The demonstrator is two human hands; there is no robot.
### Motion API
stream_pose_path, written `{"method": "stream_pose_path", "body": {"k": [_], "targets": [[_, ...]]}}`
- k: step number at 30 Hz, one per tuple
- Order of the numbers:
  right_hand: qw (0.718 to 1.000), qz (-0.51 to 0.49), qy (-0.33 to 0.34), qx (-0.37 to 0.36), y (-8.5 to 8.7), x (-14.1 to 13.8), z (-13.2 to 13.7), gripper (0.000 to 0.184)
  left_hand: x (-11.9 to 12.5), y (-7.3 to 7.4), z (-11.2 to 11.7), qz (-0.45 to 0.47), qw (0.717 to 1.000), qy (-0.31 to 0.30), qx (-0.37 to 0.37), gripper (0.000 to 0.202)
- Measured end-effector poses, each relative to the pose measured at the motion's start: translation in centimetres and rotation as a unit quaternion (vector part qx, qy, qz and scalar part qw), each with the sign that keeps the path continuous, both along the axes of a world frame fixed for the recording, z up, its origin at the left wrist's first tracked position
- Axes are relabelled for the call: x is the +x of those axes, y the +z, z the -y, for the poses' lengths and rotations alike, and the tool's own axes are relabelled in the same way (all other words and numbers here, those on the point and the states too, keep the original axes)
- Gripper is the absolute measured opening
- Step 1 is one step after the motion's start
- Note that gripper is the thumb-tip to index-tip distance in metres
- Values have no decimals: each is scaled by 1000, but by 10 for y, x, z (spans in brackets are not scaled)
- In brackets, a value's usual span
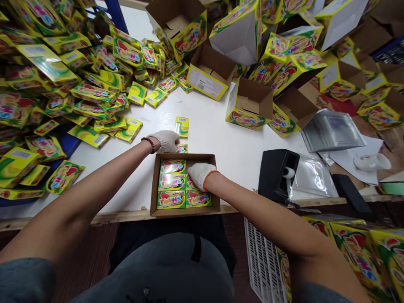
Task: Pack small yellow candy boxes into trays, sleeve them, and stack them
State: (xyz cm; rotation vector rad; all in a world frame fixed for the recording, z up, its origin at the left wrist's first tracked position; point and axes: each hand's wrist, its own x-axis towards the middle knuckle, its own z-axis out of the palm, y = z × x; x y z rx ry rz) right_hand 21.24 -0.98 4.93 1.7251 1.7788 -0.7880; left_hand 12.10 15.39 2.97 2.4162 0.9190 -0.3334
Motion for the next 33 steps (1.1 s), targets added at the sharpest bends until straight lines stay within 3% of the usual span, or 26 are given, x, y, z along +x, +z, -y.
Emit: {"method": "stream_pose_path", "body": {"k": [5,7,9,10,13,15,18,20,22,23,25,27,29,31,33], "targets": [[1000,-27,-11,7,-2,3,2,29,-30,6,-4,30,999,24,-23,12],[999,-36,-15,37,6,4,4,30,-46,11,-4,89,992,72,-46,15],[992,-72,-50,87,17,5,7,26,-61,16,-1,208,962,163,-75,25],[984,-103,-86,119,23,6,8,25,-67,19,1,280,932,211,-96,32],[915,-226,-237,236,41,10,6,27,-79,35,16,450,831,276,-175,46],[845,-292,-305,328,54,13,1,36,-79,48,32,487,812,248,-205,48],[765,-343,-323,439,72,19,-7,57,-71,65,58,486,828,197,-200,42],[750,-375,-313,446,80,24,-9,55,-63,71,73,500,821,193,-196,43],[757,-414,-291,414,82,29,-5,40,-58,72,86,501,822,192,-188,46],[769,-422,-270,398,81,31,-2,33,-58,70,92,476,843,184,-172,44],[811,-391,-216,378,77,34,4,27,-60,65,105,354,919,137,-106,30],[864,-313,-175,353,70,37,8,31,-65,58,121,175,983,42,-22,20],[891,-263,-174,326,62,37,8,36,-68,53,138,45,995,-80,30,18],[876,-277,-210,333,55,37,7,37,-68,51,151,-5,990,-135,33,19],[828,-334,-280,352,51,36,8,34,-66,53,155,7,997,-72,27,24]]}}
